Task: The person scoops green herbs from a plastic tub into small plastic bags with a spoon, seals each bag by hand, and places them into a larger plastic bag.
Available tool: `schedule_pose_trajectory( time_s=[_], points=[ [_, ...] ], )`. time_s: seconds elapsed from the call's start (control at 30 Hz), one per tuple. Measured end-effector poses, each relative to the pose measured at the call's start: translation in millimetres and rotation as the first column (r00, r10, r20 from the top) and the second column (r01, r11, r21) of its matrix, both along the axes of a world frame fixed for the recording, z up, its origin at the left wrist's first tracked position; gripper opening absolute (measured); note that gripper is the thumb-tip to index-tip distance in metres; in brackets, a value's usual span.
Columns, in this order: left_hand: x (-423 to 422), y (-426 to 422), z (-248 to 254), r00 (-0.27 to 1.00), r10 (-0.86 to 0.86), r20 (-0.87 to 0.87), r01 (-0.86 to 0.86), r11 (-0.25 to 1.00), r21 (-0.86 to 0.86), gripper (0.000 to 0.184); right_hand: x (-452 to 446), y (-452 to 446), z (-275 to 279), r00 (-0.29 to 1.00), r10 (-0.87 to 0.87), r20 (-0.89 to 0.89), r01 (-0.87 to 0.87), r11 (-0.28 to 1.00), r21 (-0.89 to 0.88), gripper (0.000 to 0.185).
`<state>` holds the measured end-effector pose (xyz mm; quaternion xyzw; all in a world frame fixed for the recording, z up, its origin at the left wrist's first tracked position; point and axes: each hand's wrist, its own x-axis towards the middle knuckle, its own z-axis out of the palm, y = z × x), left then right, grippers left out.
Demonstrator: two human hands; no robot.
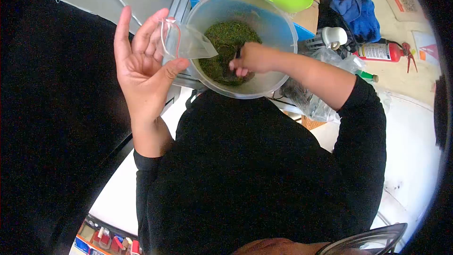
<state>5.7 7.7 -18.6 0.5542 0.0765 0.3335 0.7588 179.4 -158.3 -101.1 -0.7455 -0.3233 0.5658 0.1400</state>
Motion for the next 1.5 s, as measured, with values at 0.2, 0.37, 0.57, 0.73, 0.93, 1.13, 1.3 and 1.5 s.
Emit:
schedule_pose_trajectory(
  time_s=[0.2, 0.37, 0.57, 0.73, 0.93, 1.13, 1.3, 1.5],
  points=[
    [8.0, -4.6, -4.6, 0.998, 0.02, -0.062, -0.01, 0.988, 0.151, 0.101, 19.7, -18.6, 36.8, 0.855, -0.465, -0.229, 0.503, 0.852, 0.148, 0.032],
    [20.1, -12.8, -5.8, 0.991, 0.06, -0.119, -0.026, 0.964, 0.264, 0.1, 19.5, -54.4, 70.6, 0.657, -0.649, -0.383, 0.754, 0.574, 0.32, 0.036],
    [30.4, -30.7, -7.8, 0.929, 0.224, -0.293, 0.017, 0.768, 0.64, 0.107, 6.4, -82.5, 98.8, 0.559, -0.705, -0.437, 0.76, 0.225, 0.61, 0.031],
    [37.1, -53.1, -6.9, 0.9, 0.212, -0.38, 0.188, 0.598, 0.779, 0.106, -8.8, -88.7, 92.3, 0.556, -0.661, -0.504, 0.659, -0.02, 0.752, 0.035],
    [41.9, -62.8, -5.6, 0.896, 0.271, -0.352, 0.152, 0.557, 0.816, 0.103, -35.0, -84.4, 73.5, 0.622, -0.771, -0.138, 0.267, 0.044, 0.963, 0.029],
    [45.5, -63.4, -6.9, 0.879, 0.291, -0.377, 0.152, 0.578, 0.802, 0.103, -47.4, -79.2, 70.4, 0.653, -0.7, 0.287, -0.298, 0.11, 0.948, 0.011],
    [45.4, -60.8, -10.9, 0.869, 0.286, -0.404, 0.171, 0.592, 0.788, 0.102, -47.2, -86.0, 67.8, 0.581, -0.715, 0.389, -0.37, 0.193, 0.909, 0.015],
    [42.6, -59.9, -9.2, 0.884, 0.241, -0.402, 0.13, 0.698, 0.704, 0.101, -46.7, -84.6, 78.4, 0.706, -0.484, 0.517, -0.148, 0.613, 0.776, 0.021]
  ],
)
